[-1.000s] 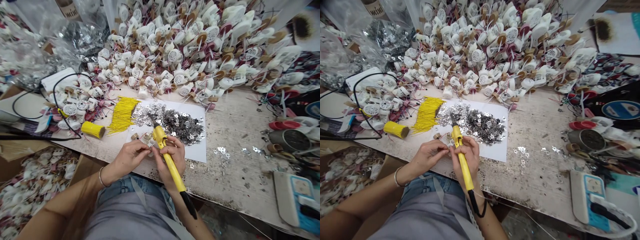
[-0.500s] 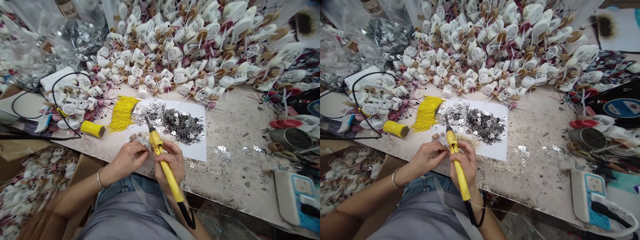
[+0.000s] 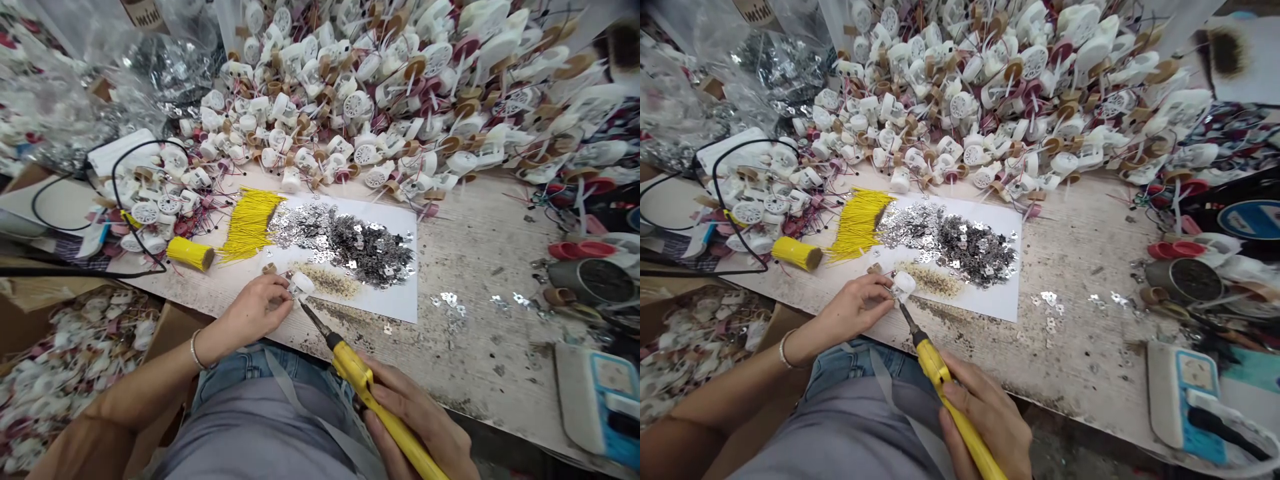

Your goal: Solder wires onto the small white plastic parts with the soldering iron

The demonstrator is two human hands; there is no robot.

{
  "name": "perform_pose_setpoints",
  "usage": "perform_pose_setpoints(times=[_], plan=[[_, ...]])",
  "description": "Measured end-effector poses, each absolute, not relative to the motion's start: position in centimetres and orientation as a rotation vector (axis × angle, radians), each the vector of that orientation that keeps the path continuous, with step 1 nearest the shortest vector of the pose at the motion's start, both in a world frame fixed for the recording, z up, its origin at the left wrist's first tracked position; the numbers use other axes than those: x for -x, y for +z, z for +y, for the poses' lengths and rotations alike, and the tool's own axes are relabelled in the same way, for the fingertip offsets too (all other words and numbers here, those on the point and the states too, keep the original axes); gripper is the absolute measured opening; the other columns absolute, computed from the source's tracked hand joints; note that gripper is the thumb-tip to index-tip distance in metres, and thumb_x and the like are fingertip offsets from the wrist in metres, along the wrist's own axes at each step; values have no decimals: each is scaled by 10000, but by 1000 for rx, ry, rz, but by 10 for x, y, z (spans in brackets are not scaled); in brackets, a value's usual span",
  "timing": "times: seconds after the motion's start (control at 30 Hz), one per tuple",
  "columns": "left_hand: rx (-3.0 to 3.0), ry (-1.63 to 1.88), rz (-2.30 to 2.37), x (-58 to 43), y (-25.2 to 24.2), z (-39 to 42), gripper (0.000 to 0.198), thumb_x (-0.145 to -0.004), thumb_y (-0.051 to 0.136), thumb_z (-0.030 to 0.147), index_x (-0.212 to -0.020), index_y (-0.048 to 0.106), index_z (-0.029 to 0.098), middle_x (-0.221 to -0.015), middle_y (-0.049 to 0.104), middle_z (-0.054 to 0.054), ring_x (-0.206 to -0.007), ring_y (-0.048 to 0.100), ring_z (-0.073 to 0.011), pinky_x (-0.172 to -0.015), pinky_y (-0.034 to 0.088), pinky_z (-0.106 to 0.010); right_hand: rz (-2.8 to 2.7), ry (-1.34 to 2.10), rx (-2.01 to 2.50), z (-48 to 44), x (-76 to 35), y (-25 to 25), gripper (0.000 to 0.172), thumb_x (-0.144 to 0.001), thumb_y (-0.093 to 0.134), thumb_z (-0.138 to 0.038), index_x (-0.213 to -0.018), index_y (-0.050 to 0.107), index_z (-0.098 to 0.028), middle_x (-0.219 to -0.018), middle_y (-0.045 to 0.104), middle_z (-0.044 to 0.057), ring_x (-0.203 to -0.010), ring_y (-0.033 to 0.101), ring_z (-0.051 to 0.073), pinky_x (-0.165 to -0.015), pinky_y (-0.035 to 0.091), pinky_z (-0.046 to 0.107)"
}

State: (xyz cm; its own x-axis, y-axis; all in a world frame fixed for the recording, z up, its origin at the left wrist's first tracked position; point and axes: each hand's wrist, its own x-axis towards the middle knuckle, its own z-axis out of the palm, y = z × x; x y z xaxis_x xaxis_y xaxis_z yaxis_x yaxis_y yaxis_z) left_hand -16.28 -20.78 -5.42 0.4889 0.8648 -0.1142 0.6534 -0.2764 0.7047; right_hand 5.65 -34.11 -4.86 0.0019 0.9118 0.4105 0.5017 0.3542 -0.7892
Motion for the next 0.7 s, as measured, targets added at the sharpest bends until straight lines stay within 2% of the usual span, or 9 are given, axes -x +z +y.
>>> perform_pose_setpoints(times=[0.17, 0.43, 0.7], plan=[[-1960, 351, 1294, 159, -50, -205, 144, -788, 587, 152, -694, 696, 144, -944, 693, -90, -879, 660, -177, -848, 528, -284, -1762, 445, 1226, -342, -55, -58, 421, -732, 576, -53, -1140, 618, -148, -1134, 675, 118, -1007, 675, 241, -832, 607, 341], [-1925, 290, 1307, 156, -48, -203, 155, -780, 575, 139, -670, 685, 147, -936, 687, -82, -865, 647, -173, -815, 511, -273, -1776, 427, 1237, -340, -53, -54, 378, -747, 556, -31, -1105, 637, -122, -1129, 669, 132, -1016, 669, 231, -835, 602, 337], [-1884, 256, 1326, 154, -47, -203, 179, -790, 552, 146, -643, 653, 148, -951, 665, -79, -858, 632, -161, -790, 497, -255, -1922, 388, 1223, -337, -55, -44, 437, -761, 572, -14, -1168, 624, -166, -1153, 666, 107, -1016, 667, 211, -849, 592, 312]])
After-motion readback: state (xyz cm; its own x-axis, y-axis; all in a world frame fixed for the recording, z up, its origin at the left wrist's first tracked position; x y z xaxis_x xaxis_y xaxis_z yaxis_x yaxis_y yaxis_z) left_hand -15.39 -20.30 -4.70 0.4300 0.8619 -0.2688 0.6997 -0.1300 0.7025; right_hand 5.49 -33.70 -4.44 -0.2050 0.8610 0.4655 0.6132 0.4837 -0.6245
